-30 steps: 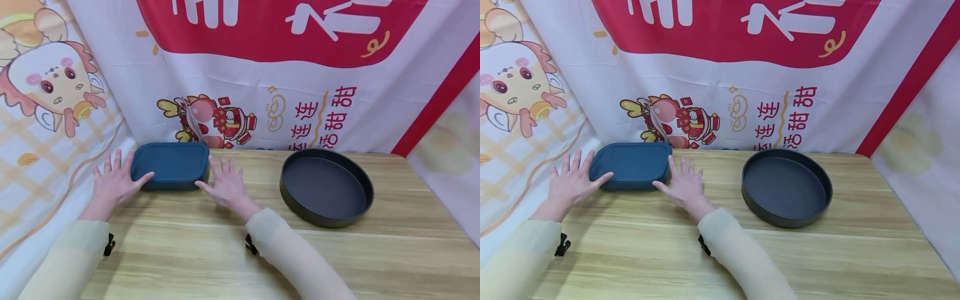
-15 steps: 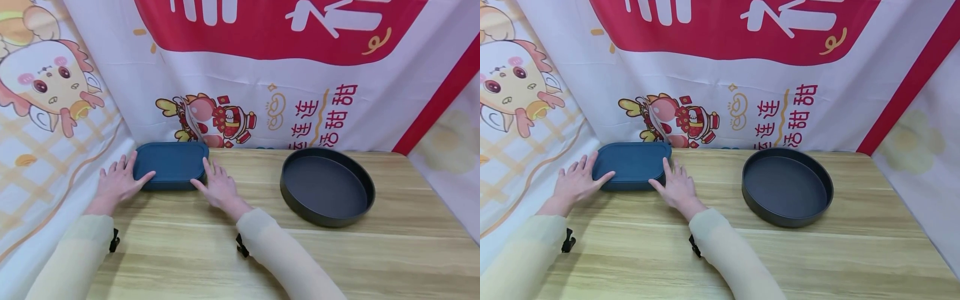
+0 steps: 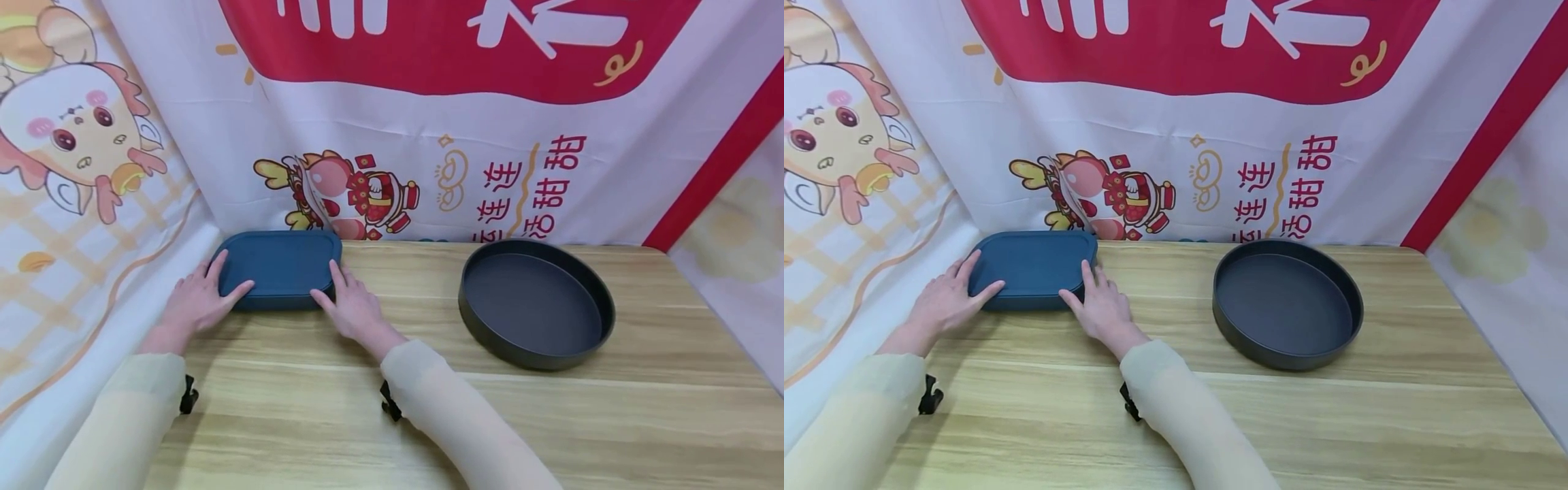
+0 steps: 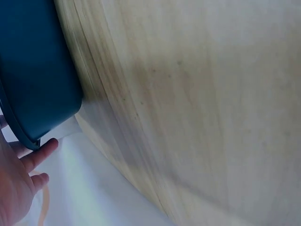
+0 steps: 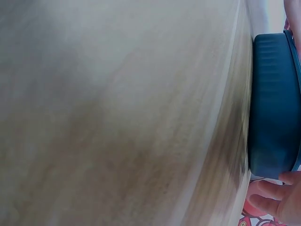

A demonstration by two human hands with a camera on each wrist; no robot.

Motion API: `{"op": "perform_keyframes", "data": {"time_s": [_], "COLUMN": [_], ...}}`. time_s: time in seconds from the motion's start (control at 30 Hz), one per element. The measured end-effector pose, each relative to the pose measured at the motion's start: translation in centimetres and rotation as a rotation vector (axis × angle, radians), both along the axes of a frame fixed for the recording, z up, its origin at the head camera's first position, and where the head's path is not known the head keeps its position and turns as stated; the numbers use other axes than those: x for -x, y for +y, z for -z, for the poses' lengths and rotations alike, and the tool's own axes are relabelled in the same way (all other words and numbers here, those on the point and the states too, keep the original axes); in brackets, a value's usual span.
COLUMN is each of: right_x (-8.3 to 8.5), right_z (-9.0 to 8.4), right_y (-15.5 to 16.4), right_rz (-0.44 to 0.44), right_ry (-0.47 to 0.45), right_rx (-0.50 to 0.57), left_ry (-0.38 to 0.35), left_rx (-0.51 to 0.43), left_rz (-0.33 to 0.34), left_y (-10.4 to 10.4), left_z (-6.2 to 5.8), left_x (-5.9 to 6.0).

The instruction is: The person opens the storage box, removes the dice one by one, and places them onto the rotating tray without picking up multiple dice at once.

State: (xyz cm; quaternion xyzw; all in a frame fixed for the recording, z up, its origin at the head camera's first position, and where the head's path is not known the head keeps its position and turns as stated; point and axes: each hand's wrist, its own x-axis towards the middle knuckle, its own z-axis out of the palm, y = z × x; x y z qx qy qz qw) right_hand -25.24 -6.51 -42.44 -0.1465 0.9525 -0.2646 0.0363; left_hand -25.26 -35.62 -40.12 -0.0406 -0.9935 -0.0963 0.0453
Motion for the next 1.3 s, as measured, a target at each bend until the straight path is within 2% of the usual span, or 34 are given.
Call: {"op": "perform_keyframes", "data": {"time_s": [0.17,0.33,0.43,0.77,1.03,1.17,1.3], "right_x": [0.2,0.3,0.5,0.6,0.6,0.4,0.1], "right_z": [-0.1,0.0,0.1,0.1,0.1,-0.2,-0.6], "right_y": [-0.1,-0.1,-0.1,0.1,0.6,1.7,3.1], "right_rz": [0.04,0.061,0.068,0.088,0.131,0.115,0.073], "right_ry": [-0.041,-0.059,-0.055,-0.04,-0.103,-0.107,-0.093], "right_rx": [0.095,0.154,0.188,0.273,0.51,0.504,0.441], "left_ry": [0.015,-0.01,-0.031,-0.045,-0.057,-0.066,-0.051], "left_rx": [-0.074,-0.191,-0.231,-0.252,-0.261,-0.248,-0.23], "left_rz": [0.021,0.02,0.006,-0.031,-0.019,-0.003,0.01], "left_y": [0.0,0.0,0.1,-0.2,-0.2,0.4,1.2], "left_z": [0.1,0.0,-0.1,0.2,0.3,0.1,0.1], "left_x": [-0.2,-0.4,-0.4,-0.3,-0.5,-0.8,-1.0]}}
